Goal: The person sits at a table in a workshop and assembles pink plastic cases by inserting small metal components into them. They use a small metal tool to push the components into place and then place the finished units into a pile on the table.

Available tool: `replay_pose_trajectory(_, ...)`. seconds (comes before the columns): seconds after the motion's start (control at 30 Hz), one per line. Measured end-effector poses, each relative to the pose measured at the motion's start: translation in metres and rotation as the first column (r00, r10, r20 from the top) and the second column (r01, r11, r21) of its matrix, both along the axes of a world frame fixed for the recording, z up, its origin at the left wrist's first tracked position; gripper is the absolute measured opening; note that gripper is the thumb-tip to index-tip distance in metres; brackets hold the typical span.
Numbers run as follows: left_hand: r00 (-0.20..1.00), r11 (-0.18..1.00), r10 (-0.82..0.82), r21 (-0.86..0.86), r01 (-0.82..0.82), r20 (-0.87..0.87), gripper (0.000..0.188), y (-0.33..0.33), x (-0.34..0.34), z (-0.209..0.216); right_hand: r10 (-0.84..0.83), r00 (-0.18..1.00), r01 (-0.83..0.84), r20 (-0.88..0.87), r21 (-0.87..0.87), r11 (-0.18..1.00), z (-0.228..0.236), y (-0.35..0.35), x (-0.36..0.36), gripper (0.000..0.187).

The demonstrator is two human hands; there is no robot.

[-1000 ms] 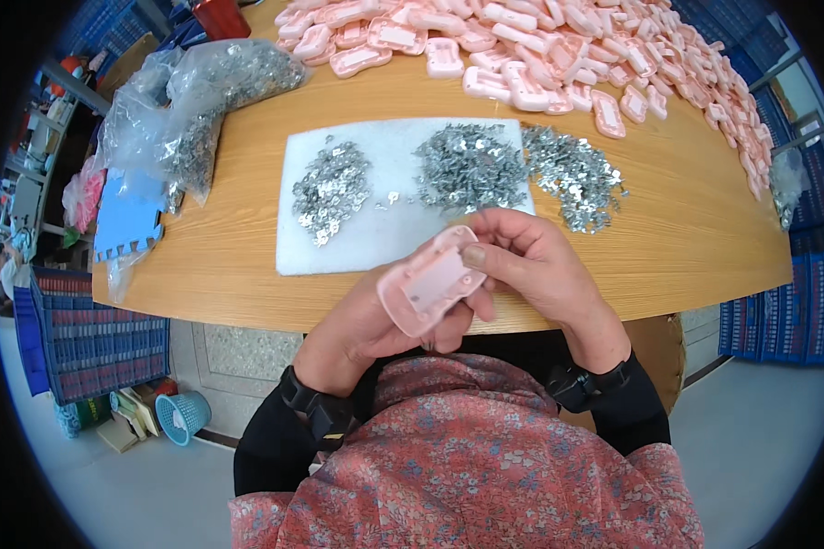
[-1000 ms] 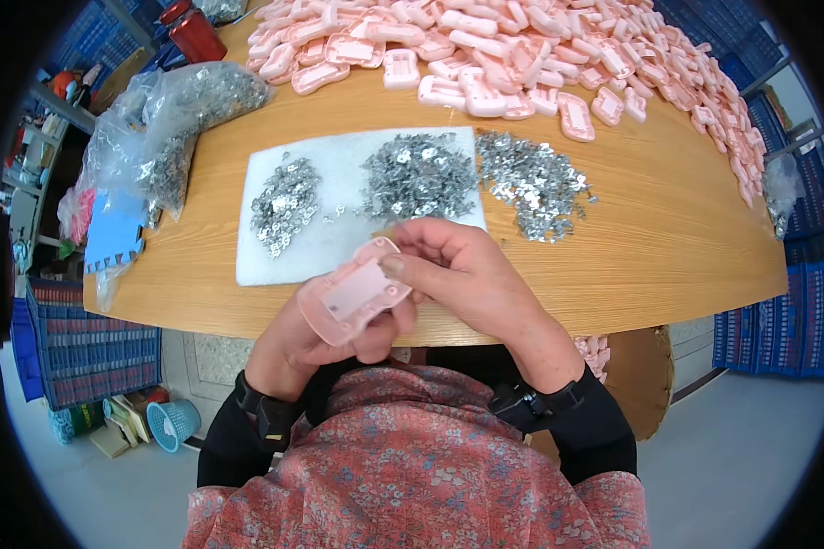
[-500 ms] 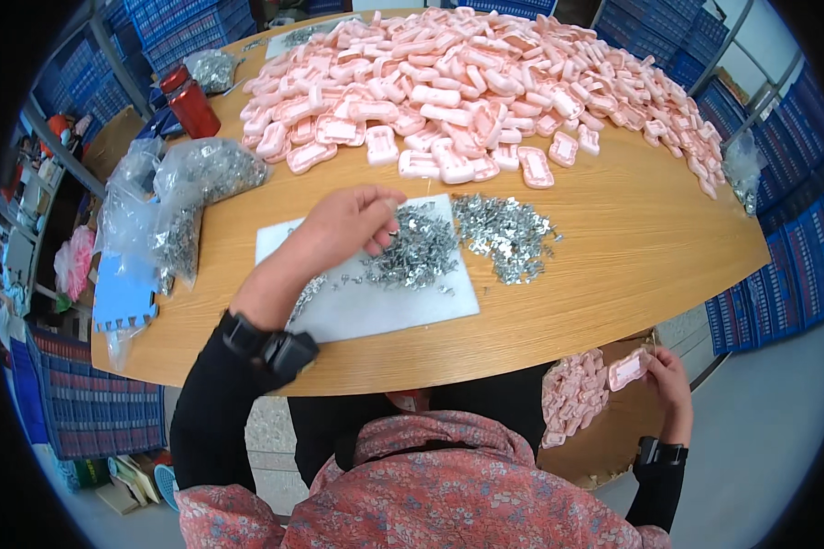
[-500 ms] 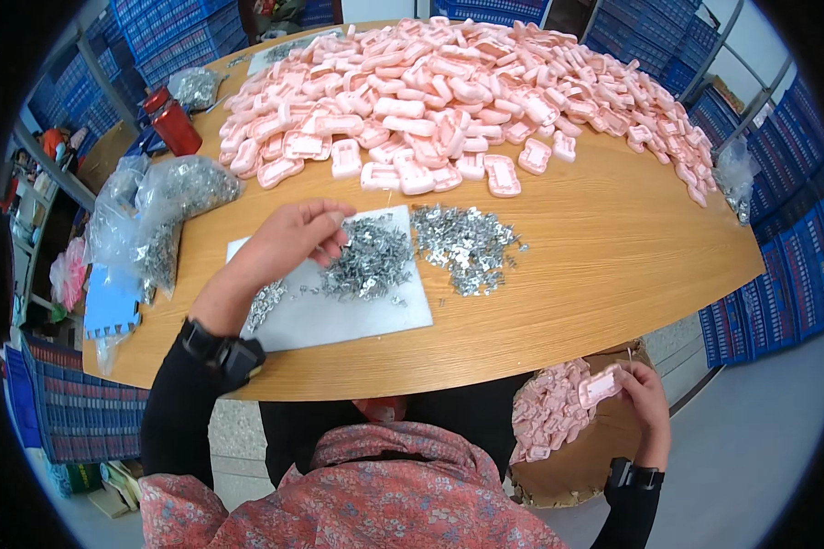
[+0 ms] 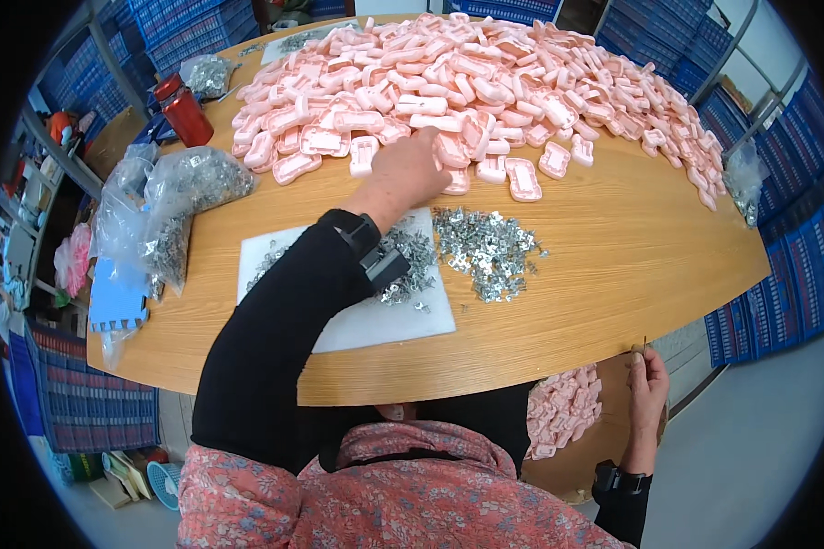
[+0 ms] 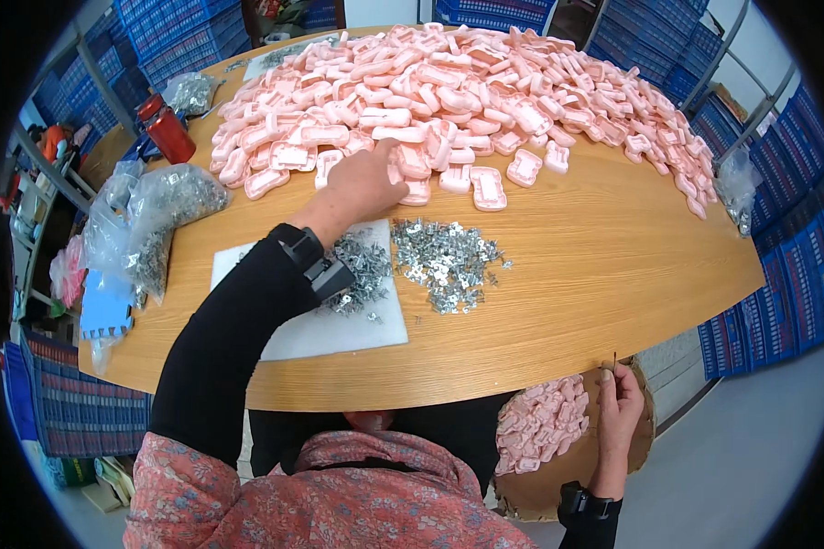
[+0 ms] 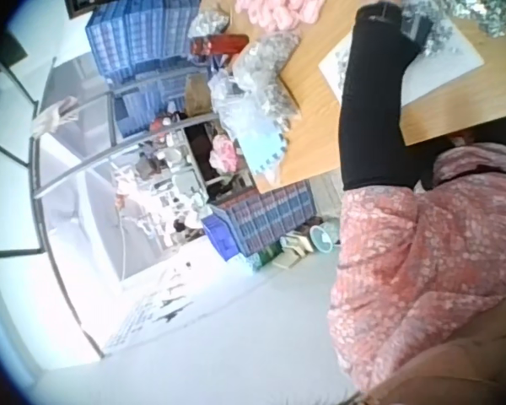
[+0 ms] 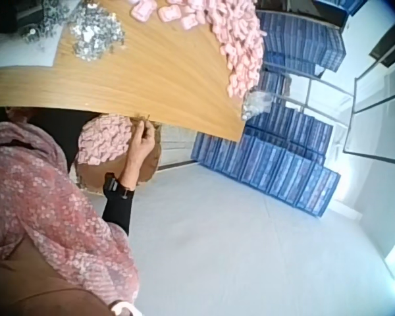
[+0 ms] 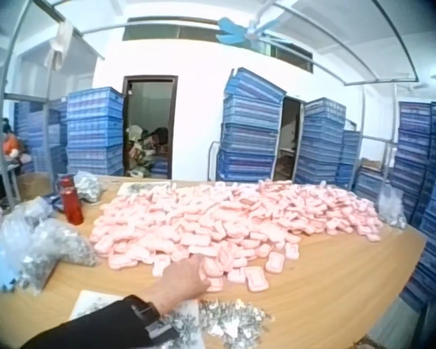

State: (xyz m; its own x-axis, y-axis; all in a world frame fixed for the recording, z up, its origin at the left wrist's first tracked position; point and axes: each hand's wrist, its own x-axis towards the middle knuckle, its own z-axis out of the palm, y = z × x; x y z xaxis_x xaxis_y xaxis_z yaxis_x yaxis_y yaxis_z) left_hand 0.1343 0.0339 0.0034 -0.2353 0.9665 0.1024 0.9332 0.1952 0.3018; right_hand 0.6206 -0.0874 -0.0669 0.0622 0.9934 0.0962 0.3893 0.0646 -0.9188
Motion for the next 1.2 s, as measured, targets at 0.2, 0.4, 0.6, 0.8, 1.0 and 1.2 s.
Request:
replay_pose_trajectory(0.2,0.995,0.993,0.029,-0.108,-0.039,-0.097,0.076,-0.021,-0.044,0.010,0.022,0.997,-0.015,-0.071,0.094,0.995,0.026,-0.005,-0.032,0.019)
replay_pose_trajectory(0.4,0.978,0.996,0.084,0.008,-0.084,-0.190,0.082,-0.062,-0.080,0.028,0.219,0.967,-0.209,-0.134,0.085,0.974,0.062,-0.007,-0.092,0.021)
replay_pose_trajectory(0.6,0.988,0.943,-0.151,0.302,0.136,0.028,0.083,-0.147,-0.043,0.054,0.544,0.809,-0.572,-0.223,-0.081,0.816,0.088,-0.009,-0.196,0.028)
replay_pose_trajectory(0.8,0.916,0.912,-0.358,0.280,0.301,0.182,0.086,-0.235,0.028,0.031,0.503,0.599,-0.730,-0.622,-0.167,0.663,0.080,-0.024,-0.263,0.035)
replay_pose_trajectory(1.0,0.702,0.956,-0.295,0.207,0.210,0.649,0.080,-0.278,0.021,0.007,0.646,0.566,-0.824,-0.512,-0.319,0.469,0.069,-0.037,-0.272,0.028)
replay_pose_trajectory(1.2,-0.276,0.902,0.091,0.038,0.430,0.957,0.062,-0.293,0.001,-0.023,0.798,0.463,-0.883,-0.387,-0.285,0.374,0.078,-0.046,-0.305,0.028)
